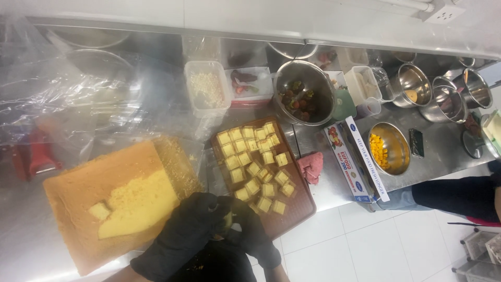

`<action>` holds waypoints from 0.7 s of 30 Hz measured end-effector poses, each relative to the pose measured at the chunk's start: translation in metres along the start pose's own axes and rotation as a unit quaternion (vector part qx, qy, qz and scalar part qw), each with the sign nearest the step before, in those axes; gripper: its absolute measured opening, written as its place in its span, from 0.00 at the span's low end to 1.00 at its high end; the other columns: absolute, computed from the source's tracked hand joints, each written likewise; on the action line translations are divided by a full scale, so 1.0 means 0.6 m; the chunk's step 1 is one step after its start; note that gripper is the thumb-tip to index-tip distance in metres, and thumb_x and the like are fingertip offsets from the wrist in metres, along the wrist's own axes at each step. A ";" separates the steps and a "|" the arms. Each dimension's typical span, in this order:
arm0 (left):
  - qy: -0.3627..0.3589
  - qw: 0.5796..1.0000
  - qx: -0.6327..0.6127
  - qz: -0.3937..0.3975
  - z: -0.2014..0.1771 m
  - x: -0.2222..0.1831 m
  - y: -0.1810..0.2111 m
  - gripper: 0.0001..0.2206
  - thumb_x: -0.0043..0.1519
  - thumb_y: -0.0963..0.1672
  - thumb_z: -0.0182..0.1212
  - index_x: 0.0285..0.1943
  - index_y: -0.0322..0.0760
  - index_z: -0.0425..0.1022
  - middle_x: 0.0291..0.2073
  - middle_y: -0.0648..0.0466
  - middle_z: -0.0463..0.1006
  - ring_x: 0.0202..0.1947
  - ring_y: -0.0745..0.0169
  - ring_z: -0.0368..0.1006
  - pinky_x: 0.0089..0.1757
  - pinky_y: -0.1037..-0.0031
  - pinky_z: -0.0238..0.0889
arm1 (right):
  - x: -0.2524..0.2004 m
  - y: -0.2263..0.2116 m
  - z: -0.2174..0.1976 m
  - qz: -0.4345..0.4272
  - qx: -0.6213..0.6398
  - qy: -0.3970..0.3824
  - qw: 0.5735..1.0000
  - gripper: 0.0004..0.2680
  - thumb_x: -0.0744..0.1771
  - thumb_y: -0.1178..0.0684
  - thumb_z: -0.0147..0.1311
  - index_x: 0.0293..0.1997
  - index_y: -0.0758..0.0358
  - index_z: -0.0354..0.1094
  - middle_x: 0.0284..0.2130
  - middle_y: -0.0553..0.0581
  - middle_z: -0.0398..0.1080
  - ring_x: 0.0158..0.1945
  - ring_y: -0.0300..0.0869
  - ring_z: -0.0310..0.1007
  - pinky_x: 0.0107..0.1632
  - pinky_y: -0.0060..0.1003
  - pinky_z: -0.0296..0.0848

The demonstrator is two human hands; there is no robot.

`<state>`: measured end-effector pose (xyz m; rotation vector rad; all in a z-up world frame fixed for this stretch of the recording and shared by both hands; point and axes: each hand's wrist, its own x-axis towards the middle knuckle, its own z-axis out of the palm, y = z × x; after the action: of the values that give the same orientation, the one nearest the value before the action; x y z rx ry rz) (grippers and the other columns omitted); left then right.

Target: Cutting a large sheet of sponge cake into small squares using a kitchen knife.

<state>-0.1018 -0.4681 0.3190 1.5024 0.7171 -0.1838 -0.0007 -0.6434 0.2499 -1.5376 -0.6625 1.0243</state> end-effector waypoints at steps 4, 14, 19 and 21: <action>0.087 0.924 0.180 0.326 0.001 0.028 -0.080 0.10 0.59 0.46 0.64 0.47 0.40 0.76 0.39 0.50 0.78 0.40 0.51 0.79 0.38 0.64 0.73 | -0.007 -0.020 0.004 0.035 0.029 0.006 0.999 0.25 0.62 0.62 0.65 0.67 0.62 0.62 0.57 0.55 0.71 0.57 0.45 0.74 0.56 0.40 0.77; 0.189 0.904 0.250 0.292 0.038 0.037 -0.130 0.14 0.56 0.43 0.65 0.52 0.44 0.74 0.39 0.48 0.78 0.39 0.44 0.76 0.40 0.59 0.70 | -0.022 0.032 -0.001 -0.036 -0.038 0.012 0.999 0.23 0.66 0.61 0.61 0.70 0.62 0.58 0.58 0.60 0.72 0.58 0.46 0.76 0.57 0.41 0.79; 0.134 0.879 0.269 0.369 0.009 0.027 -0.099 0.17 0.53 0.43 0.66 0.52 0.38 0.73 0.40 0.43 0.78 0.40 0.42 0.75 0.40 0.59 0.70 | -0.032 0.046 -0.027 -0.035 -0.082 0.027 0.996 0.27 0.63 0.62 0.62 0.70 0.62 0.56 0.62 0.59 0.68 0.61 0.47 0.74 0.56 0.42 0.80; -0.026 0.993 -0.117 0.010 -0.018 -0.002 -0.035 0.16 0.55 0.43 0.67 0.52 0.38 0.77 0.39 0.43 0.83 0.41 0.42 0.80 0.41 0.61 0.76 | -0.043 0.055 -0.047 0.009 -0.091 0.144 0.985 0.24 0.64 0.62 0.61 0.68 0.63 0.59 0.61 0.61 0.69 0.59 0.48 0.75 0.55 0.42 0.79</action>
<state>-0.1173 -0.4605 0.3032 1.2757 0.6572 -0.1182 0.0079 -0.6863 0.2250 -1.8116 -0.5504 0.7493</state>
